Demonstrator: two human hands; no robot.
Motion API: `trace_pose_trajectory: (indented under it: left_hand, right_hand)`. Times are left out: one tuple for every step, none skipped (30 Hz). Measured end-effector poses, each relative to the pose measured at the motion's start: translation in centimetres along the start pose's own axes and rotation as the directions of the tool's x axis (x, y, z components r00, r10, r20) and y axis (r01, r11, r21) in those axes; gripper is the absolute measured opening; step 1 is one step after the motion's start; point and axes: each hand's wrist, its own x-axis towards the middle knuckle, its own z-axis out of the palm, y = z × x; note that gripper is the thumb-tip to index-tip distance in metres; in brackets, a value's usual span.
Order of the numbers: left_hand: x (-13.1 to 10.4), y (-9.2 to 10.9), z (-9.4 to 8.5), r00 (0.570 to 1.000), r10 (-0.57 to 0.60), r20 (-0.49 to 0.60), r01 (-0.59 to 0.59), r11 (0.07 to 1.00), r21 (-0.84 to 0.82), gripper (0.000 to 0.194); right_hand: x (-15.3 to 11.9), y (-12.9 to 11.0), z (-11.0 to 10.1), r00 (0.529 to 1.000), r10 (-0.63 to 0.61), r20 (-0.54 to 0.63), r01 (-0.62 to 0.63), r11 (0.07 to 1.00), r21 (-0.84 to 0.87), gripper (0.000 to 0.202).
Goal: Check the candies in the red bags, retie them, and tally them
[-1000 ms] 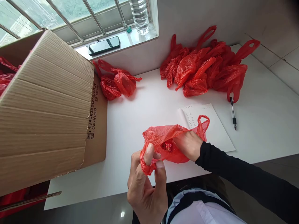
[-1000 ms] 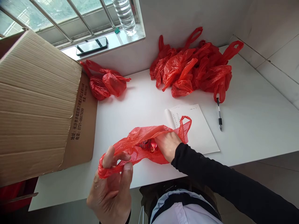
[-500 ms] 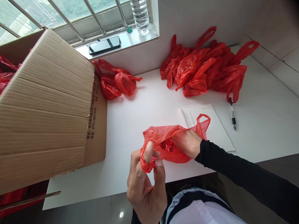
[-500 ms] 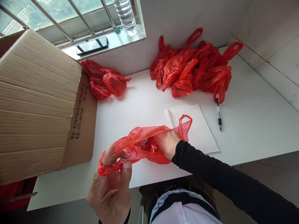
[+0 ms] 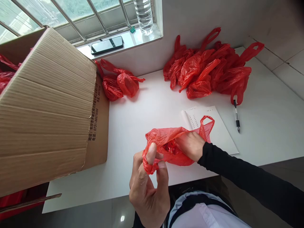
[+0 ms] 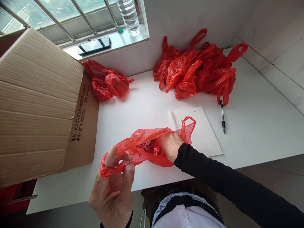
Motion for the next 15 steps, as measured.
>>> trace_pose_trajectory:
  left_hand:
    - [0.02,-0.02,0.02,1.000,0.003,0.006,-0.003,1.000,0.002,0.067]
    - [0.04,-0.04,0.04,1.000,0.005,0.010,-0.005,1.000,0.002,0.067]
    - [0.07,-0.05,0.06,1.000,0.005,0.010,-0.005,1.000,-0.001,0.068]
    - [0.10,-0.06,0.07,1.000,0.002,0.006,-0.002,1.000,-0.005,0.068]
    - [0.13,-0.06,0.08,1.000,-0.002,0.003,0.002,1.000,-0.009,0.067]
    - [0.17,-0.05,0.10,1.000,-0.003,-0.001,0.003,1.000,-0.011,0.067]
    - [0.20,-0.05,0.11,1.000,-0.001,-0.004,0.001,1.000,-0.012,0.067]
    - [0.23,-0.05,0.12,1.000,0.000,-0.004,0.000,1.000,-0.012,0.066]
    - [0.26,-0.04,0.14,1.000,0.002,-0.005,-0.002,1.000,-0.013,0.065]
    - [0.28,-0.04,0.16,1.000,0.006,-0.006,-0.006,1.000,-0.013,0.065]
    - [0.29,-0.03,0.17,1.000,0.009,-0.011,-0.009,1.000,-0.012,0.064]
    - [0.29,-0.03,0.18,1.000,0.011,-0.017,-0.011,1.000,-0.010,0.063]
    - [0.28,-0.02,0.19,1.000,0.013,-0.024,-0.013,1.000,-0.007,0.063]
    - [0.27,-0.01,0.18,0.999,0.017,-0.030,-0.017,1.000,-0.004,0.063]
    - [0.26,0.00,0.18,0.999,0.022,-0.032,-0.022,1.000,-0.002,0.064]
  right_hand:
    - [0.03,-0.04,-0.01,1.000,-0.018,-0.005,0.018,0.999,0.031,0.006]
    - [0.05,-0.07,-0.04,0.999,-0.034,-0.008,0.035,0.998,0.057,0.005]
    - [0.07,-0.09,-0.10,0.999,-0.046,-0.011,0.046,0.996,0.076,0.005]
    - [0.08,-0.10,-0.17,0.998,-0.052,-0.018,0.054,0.995,0.087,0.005]
    - [0.09,-0.11,-0.24,0.998,-0.054,-0.028,0.056,0.994,0.093,0.007]
    - [0.10,-0.12,-0.30,0.998,-0.048,-0.037,0.052,0.994,0.091,0.008]
    - [0.10,-0.13,-0.35,0.998,-0.037,-0.042,0.041,0.996,0.082,0.008]
    - [0.10,-0.15,-0.38,0.999,-0.023,-0.043,0.026,0.998,0.062,0.007]
    - [0.08,-0.18,-0.39,0.999,-0.010,-0.040,0.012,0.999,0.034,0.007]
    - [0.03,-0.21,-0.40,1.000,0.004,-0.031,-0.004,1.000,0.002,0.007]
    - [-0.06,-0.24,-0.41,1.000,0.017,-0.020,-0.017,0.999,-0.029,0.008]
    - [-0.18,-0.27,-0.41,1.000,0.027,-0.013,-0.027,0.998,-0.065,0.009]
    - [-0.34,-0.29,-0.42,0.999,0.034,-0.005,-0.035,0.994,-0.104,0.009]
    - [-0.50,-0.30,-0.43,0.999,0.044,0.003,-0.043,0.989,-0.144,0.010]
    - [-0.66,-0.29,-0.43,0.999,0.053,0.010,-0.050,0.982,-0.182,0.011]
